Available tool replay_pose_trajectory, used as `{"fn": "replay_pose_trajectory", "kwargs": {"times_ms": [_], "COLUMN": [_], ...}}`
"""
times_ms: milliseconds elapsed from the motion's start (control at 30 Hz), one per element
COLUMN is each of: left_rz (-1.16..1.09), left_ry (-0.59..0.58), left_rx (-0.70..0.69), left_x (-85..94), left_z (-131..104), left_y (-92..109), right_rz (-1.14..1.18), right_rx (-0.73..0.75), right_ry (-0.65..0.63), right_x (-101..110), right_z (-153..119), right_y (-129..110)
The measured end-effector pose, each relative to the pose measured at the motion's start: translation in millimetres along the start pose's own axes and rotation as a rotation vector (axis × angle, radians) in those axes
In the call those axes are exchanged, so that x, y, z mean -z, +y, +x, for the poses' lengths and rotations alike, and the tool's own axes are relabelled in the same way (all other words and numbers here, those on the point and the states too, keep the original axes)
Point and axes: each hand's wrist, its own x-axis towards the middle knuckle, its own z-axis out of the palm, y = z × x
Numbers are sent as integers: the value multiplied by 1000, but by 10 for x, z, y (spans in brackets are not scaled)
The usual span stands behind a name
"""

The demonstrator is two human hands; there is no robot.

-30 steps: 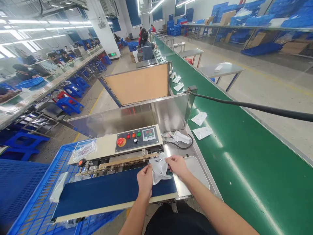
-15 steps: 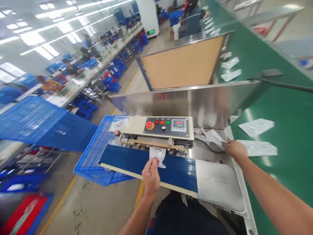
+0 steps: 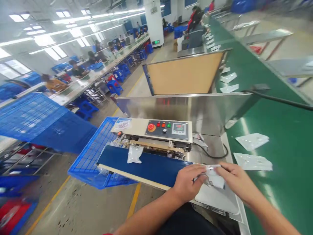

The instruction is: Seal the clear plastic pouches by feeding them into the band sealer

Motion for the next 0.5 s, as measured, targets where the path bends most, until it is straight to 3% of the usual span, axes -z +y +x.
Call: {"fn": "replay_pose_trajectory", "kwargs": {"times_ms": [67, 133, 333, 500], "left_rz": [-54, -80, -189, -378], "left_ry": [8, 65, 176, 375], "left_rx": [64, 187, 463, 747], "left_x": [-1, 11, -24, -10], "left_z": [1, -29, -93, 8], "left_y": [5, -15, -219, -500], "right_rz": [305, 473, 255, 471], "right_rx": [-197, -251, -117, -349], "right_ry": [-117, -67, 46, 107], "right_x": [-150, -245, -468, -763], "right_z": [-188, -302, -394, -151], "right_y": [-125, -128, 104, 151]}}
